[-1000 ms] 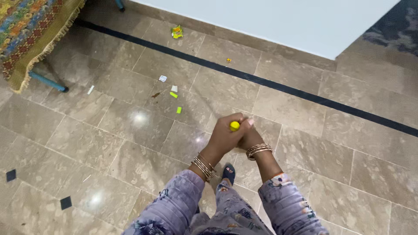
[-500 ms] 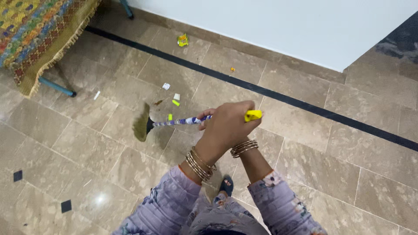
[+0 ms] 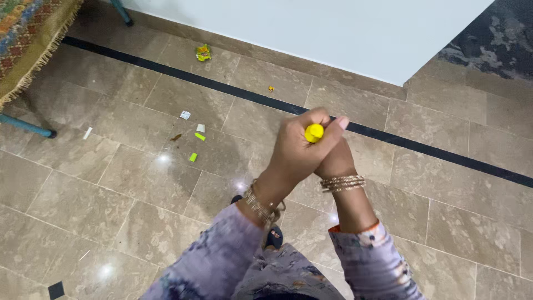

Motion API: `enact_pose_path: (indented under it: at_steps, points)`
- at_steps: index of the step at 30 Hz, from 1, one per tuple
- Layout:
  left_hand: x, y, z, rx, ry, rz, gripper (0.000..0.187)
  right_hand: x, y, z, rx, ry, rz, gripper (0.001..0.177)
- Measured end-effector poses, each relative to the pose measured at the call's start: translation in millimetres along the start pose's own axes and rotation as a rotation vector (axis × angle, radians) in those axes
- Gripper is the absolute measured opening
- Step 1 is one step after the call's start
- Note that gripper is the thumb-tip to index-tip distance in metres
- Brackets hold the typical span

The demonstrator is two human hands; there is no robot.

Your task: The person sweeps debris across a tiled floor using a small handheld brush, gathering it into a pile and then sweeping it into a cardboard box.

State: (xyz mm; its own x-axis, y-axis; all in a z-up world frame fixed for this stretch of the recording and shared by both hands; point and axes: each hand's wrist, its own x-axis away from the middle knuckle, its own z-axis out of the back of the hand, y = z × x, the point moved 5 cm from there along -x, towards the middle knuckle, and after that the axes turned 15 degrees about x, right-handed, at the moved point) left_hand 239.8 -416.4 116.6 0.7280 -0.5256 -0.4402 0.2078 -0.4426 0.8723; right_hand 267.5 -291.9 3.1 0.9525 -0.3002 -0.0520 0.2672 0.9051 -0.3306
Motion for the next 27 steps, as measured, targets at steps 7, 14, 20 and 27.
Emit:
enact_pose_path:
  at_steps: [7, 14, 20, 27]
  points:
    - [15, -116, 58, 0.013, 0.046, 0.115, 0.031, -42, 79, -187, 0.056, -0.074, -0.185, 0.029]
    - [11, -128, 144, -0.383, -0.074, 0.267, 0.030, -76, 14, -333, -0.685, -0.130, 0.115, 0.031]
    - [-29, -111, 209, -0.615, -0.154, 0.257, 0.030, -147, -124, -299, -1.708, -0.490, 0.118, 0.029]
    - [-108, -48, 210, -0.668, -0.156, 0.113, 0.030, -200, -182, -195, -1.903, -0.535, 0.279, 0.028]
